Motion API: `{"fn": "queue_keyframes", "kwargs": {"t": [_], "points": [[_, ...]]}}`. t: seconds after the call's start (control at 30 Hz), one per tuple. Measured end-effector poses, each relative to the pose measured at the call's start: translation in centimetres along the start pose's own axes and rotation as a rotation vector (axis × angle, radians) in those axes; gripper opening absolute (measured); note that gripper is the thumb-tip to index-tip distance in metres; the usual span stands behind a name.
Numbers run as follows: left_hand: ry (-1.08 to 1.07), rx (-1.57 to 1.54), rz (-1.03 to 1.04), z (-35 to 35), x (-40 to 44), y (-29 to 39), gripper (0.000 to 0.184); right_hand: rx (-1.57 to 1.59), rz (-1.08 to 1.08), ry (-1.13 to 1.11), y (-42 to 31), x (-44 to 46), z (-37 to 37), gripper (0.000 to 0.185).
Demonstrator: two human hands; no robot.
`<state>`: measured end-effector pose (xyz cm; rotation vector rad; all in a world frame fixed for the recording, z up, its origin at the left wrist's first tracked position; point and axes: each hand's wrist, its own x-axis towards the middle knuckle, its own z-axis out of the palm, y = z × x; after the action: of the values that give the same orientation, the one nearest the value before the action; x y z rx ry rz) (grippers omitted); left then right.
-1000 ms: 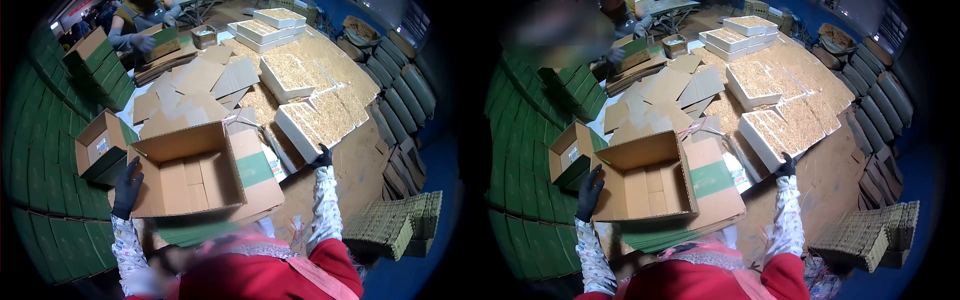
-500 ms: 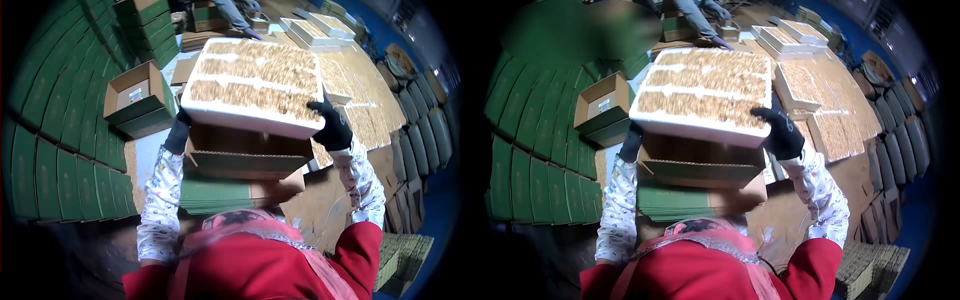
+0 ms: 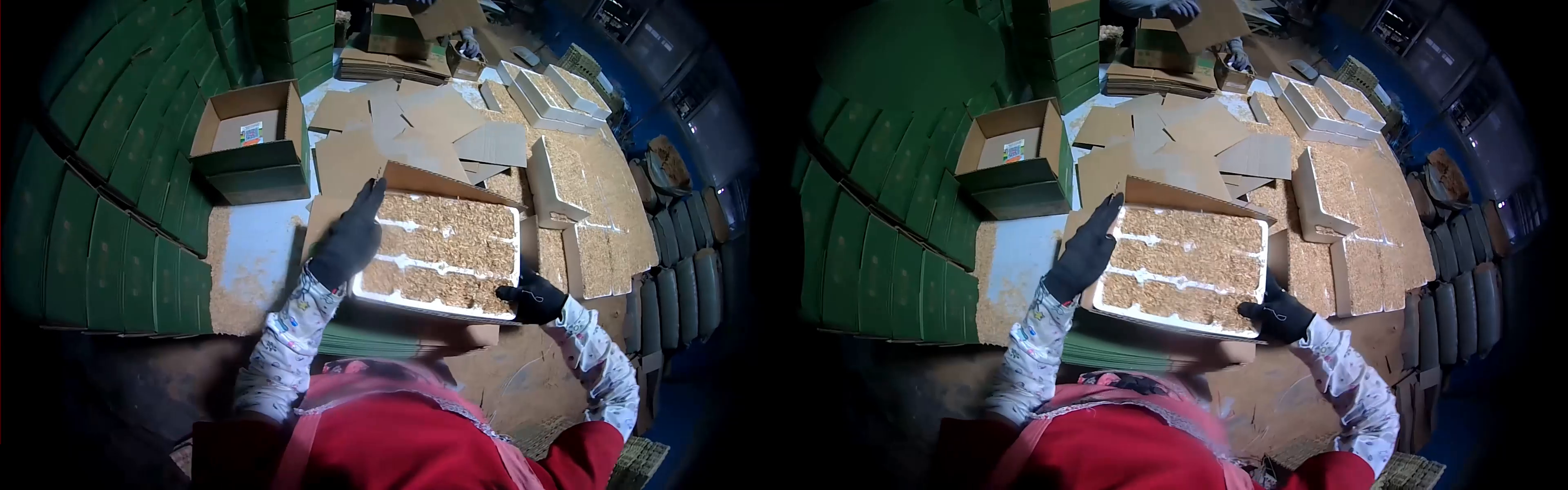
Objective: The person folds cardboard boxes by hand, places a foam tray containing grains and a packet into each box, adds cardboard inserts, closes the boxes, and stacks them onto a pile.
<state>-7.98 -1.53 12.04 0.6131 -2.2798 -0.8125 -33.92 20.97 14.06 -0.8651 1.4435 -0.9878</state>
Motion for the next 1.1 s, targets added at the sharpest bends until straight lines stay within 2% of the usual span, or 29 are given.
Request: {"fn": "queue_keyframes", "kwargs": {"t": [0.03, 0.1, 0.13, 0.2, 0.23, 0.27, 0.3, 0.33, 0.37, 0.4, 0.43, 0.47, 0.5, 0.53, 0.57, 0.6, 0.67, 0.73, 0.77, 0.8, 0.87, 0.93, 1.0, 1.1], "points": [[-0.071, -0.041, -0.092, -1.3, -0.2, 1.6, 0.061, -0.518, -0.137, -0.024, -0.3, 0.3, -0.8, 0.074], [-0.090, 0.082, 0.039, -0.8, -1.4, 0.6, 0.066, -0.964, 0.044, 0.157, 1.2, 0.7, -0.6, 0.068], [-0.123, 0.071, -0.005, -1.1, -1.1, 0.7, 0.067, -1.082, 0.072, 0.245, 0.8, 0.9, 0.2, 0.060], [-0.130, 0.048, -0.056, -1.1, -0.7, 0.1, 0.066, -1.114, 0.038, -0.057, -2.3, 1.5, 1.7, 0.042], [-0.126, 0.043, -0.062, -0.8, -0.5, -1.1, 0.065, -1.412, -0.013, -0.135, 0.6, 3.0, 0.7, 0.026], [-0.121, 0.038, -0.067, -0.4, -0.3, -2.3, 0.064, -1.298, -0.054, -0.143, -2.6, 3.0, 3.4, 0.020], [-0.013, -0.027, 0.109, 0.2, 1.0, -4.7, 0.062, -1.404, -0.139, -0.082, -1.1, 3.3, 3.0, 0.016], [0.011, -0.285, -0.060, 0.7, 2.9, -7.3, 0.058, -1.515, -0.229, -0.014, 0.3, 3.6, 2.4, 0.012], [0.087, -0.591, -0.223, 1.2, 4.8, -10.0, 0.055, -1.471, -0.381, 0.121, -0.1, 3.2, 2.8, 0.012], [0.207, -0.865, -0.365, 1.7, 6.6, -12.6, 0.053, -1.396, -0.327, 0.148, -3.2, 2.8, 4.2, 0.010], [0.173, -0.756, -0.534, 2.0, 8.3, -15.1, 0.057, -1.252, -0.475, 0.281, -4.6, 2.6, 4.2, 0.009], [0.031, -0.694, -0.810, 2.2, 10.2, -17.6, 0.064, -1.094, -0.603, 0.417, -5.4, 2.1, 3.8, 0.009], [-0.021, -0.486, -0.876, 4.8, 10.7, -24.9, 0.055, -1.035, -0.539, 0.616, -6.1, 1.2, 3.4, 0.009], [-0.202, -0.306, -1.166, 5.0, 12.0, -26.3, 0.065, -0.972, -0.460, 0.831, -6.4, 0.5, 2.5, 0.010], [-0.115, -0.196, -1.026, 7.3, 11.3, -30.6, 0.060, -0.924, -0.391, 0.926, -6.1, 0.1, 1.1, 0.011], [-0.219, -0.227, -1.002, 7.6, 10.8, -32.0, 0.057, -0.876, -0.312, 1.036, -5.7, -0.4, -0.8, 0.013], [-0.350, -0.130, -0.946, 8.3, 8.2, -34.6, 0.053, -0.682, -0.255, 1.120, 0.8, -0.1, -6.0, 0.014], [-0.432, 0.007, -0.909, 8.4, 6.6, -35.6, 0.048, -0.817, -0.078, 1.106, 7.5, -0.2, -8.6, 0.021], [-0.457, 0.069, -0.885, 8.5, 6.2, -36.0, 0.046, -0.769, 0.064, 1.039, 10.1, -0.3, -8.8, 0.025], [-0.461, 0.126, -0.860, 8.6, 6.3, -35.9, 0.044, -0.714, 0.190, 0.953, 12.4, 0.0, -8.7, 0.029], [-0.432, 0.214, -0.794, 8.3, 7.0, -34.9, 0.040, -0.597, 0.310, 0.846, 18.0, 1.2, -8.5, 0.032], [-0.379, 0.247, -0.709, 7.6, 8.6, -32.5, 0.037, -0.767, 0.122, 0.925, 23.2, 3.6, -7.9, 0.031], [-0.308, 0.231, -0.619, 6.5, 10.5, -29.5, 0.033, -0.789, 0.295, 0.774, 22.6, 5.4, -7.9, 0.029], [-0.167, 0.138, -0.489, 4.1, 13.6, -24.0, 0.029, -0.949, 0.326, 0.850, 24.0, 7.8, -7.7, 0.036]]}}
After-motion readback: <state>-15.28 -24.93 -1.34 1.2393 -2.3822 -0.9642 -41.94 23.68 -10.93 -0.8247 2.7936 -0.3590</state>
